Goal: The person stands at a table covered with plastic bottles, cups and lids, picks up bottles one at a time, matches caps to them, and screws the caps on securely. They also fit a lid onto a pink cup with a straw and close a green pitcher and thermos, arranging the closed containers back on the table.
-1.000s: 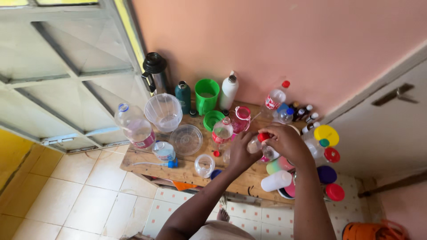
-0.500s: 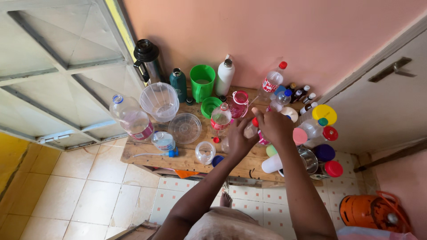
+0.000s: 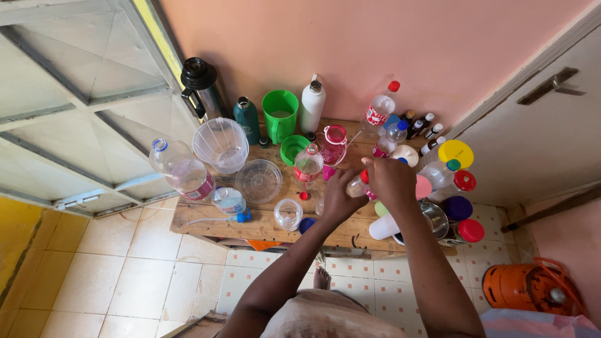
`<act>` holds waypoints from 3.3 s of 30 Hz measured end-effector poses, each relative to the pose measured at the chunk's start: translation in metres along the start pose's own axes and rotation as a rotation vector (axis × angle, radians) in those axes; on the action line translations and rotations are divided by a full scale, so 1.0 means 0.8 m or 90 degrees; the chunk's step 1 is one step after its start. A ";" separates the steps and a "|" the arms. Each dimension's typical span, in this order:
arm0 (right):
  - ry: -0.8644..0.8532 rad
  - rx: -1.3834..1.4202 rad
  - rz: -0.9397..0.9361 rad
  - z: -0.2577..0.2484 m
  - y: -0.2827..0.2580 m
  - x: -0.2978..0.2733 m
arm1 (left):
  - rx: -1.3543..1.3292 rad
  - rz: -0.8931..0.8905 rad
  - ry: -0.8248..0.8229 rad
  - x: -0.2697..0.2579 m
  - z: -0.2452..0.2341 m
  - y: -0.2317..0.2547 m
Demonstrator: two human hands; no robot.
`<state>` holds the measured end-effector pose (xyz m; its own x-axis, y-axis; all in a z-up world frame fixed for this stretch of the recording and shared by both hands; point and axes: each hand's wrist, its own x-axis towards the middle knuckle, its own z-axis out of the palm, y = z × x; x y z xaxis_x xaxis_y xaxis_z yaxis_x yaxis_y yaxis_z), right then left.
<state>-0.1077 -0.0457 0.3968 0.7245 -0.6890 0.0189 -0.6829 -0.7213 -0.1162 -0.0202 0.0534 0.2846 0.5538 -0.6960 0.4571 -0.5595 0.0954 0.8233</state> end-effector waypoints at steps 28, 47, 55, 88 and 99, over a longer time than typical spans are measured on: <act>-0.360 1.240 -0.273 0.086 0.056 0.012 | -0.728 -0.371 -0.467 0.010 -0.018 -0.024; -0.177 1.316 -0.241 0.139 0.046 0.008 | -0.407 -0.387 -0.399 0.018 -0.052 0.002; -0.125 1.116 -0.092 0.116 0.037 0.004 | -0.470 -0.342 -0.414 0.016 -0.047 -0.002; -0.020 1.179 -0.204 0.114 0.035 0.006 | -0.191 -0.260 -0.393 0.030 -0.051 0.007; -0.167 1.213 -0.259 0.110 0.044 0.001 | -0.343 -0.272 -0.437 0.031 -0.050 -0.023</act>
<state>-0.1231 -0.0656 0.3052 0.9018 -0.3752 0.2142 0.3422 0.3177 -0.8843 0.0283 0.0626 0.2938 0.0686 -0.9951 -0.0719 0.0580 -0.0680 0.9960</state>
